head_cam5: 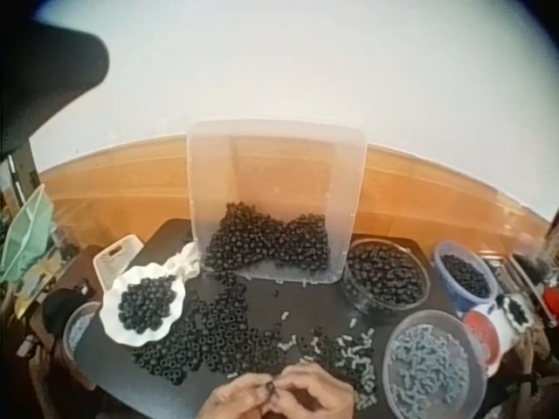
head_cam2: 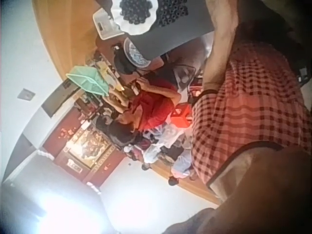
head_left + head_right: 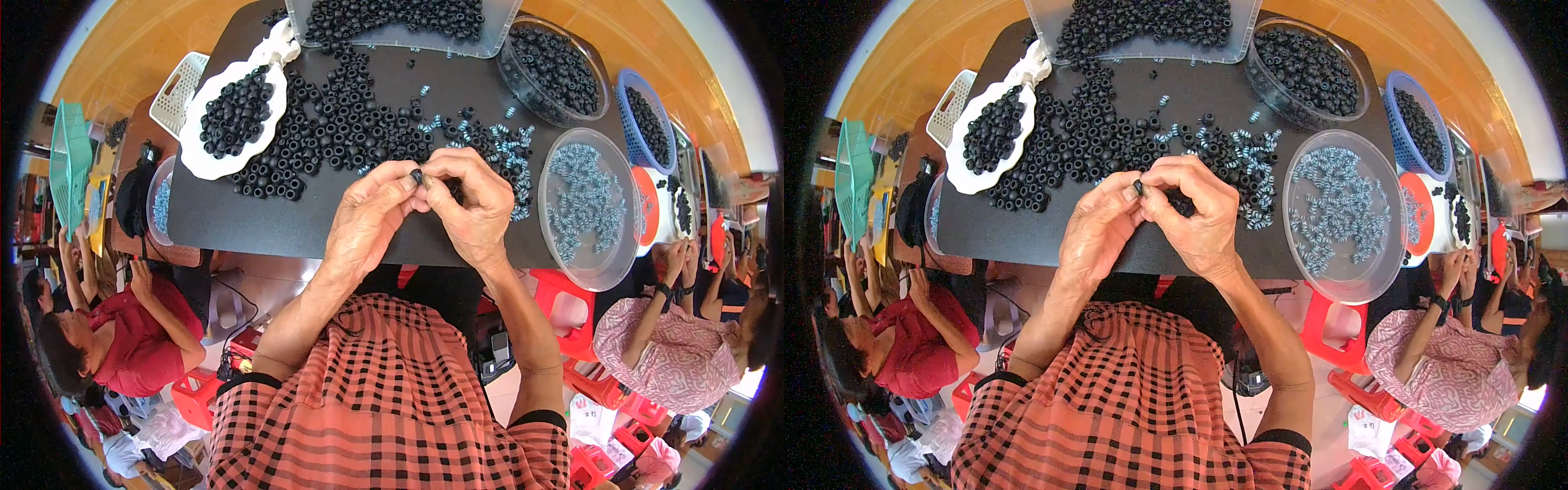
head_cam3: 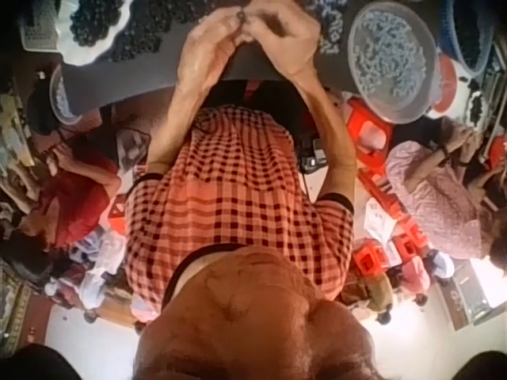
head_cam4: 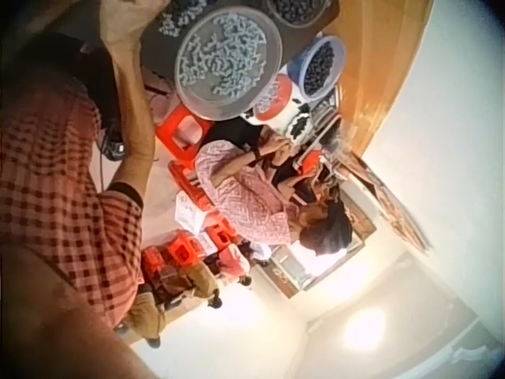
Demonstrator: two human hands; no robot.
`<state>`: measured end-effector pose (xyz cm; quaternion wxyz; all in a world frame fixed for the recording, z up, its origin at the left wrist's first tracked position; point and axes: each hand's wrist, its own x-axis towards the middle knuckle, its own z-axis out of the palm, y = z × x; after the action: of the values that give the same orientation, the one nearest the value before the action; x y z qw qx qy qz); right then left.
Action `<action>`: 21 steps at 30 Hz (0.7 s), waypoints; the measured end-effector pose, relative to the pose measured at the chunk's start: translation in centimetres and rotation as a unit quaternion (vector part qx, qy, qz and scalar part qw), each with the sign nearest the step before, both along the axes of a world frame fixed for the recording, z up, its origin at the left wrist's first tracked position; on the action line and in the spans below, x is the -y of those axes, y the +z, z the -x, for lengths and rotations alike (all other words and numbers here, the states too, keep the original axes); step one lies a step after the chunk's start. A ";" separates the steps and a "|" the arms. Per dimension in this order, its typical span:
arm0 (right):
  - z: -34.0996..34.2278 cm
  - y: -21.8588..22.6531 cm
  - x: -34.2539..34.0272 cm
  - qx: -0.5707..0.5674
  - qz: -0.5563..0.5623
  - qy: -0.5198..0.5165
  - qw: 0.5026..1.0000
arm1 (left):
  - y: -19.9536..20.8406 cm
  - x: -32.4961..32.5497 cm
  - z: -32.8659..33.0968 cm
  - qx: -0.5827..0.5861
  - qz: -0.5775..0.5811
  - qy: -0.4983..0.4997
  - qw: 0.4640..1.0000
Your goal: The person assembles components by picking up small patterned inserts and inserting them into black rubber rings by hand.
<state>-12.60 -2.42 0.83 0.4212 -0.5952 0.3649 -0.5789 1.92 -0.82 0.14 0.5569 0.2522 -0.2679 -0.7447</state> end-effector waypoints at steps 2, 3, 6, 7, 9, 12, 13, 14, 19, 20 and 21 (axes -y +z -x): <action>0.1 -0.1 0.0 -0.060 0.061 -0.005 0.996 | -0.1 0.0 0.0 0.019 0.011 0.013 1.000; 0.1 0.0 0.0 -0.061 0.060 -0.004 0.996 | -0.2 -0.1 -0.1 0.039 0.023 0.025 0.999; 0.1 0.0 0.1 -0.013 0.009 -0.002 1.000 | -0.1 0.0 -0.3 0.015 0.015 0.004 1.000; 0.2 -0.1 0.1 -0.014 0.008 0.000 1.000 | 0.0 0.1 -0.4 0.014 0.015 0.006 1.000; 0.2 -0.1 0.2 -0.033 0.041 -0.018 0.998 | 0.1 0.2 -0.5 0.008 0.006 0.000 1.000; 0.2 -0.1 0.1 -0.053 0.048 -0.019 0.997 | 0.2 0.1 -0.6 0.033 -0.006 -0.010 0.999; 0.2 -0.1 0.1 -0.061 0.056 -0.023 0.996 | 0.1 0.1 -0.6 0.032 -0.007 -0.009 0.999; 0.1 0.0 0.1 -0.062 0.055 -0.022 0.996 | 0.0 0.1 -0.6 0.054 0.003 -0.006 0.999; 0.1 -0.2 0.1 -0.124 0.086 -0.014 0.988 | -0.3 -0.2 -0.8 0.160 0.042 0.011 0.986; 0.1 -0.2 0.1 -0.127 0.087 -0.013 0.988 | 0.0 -0.3 -0.8 0.168 0.045 0.018 0.985; 0.2 -0.2 0.1 -0.138 0.100 -0.016 0.985 | 0.1 -0.3 -0.7 0.176 0.047 0.023 0.983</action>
<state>-12.76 -2.54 0.62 0.2955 -0.7026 0.3691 -0.5318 2.62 -0.47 0.27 0.5294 0.3592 -0.3907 -0.6619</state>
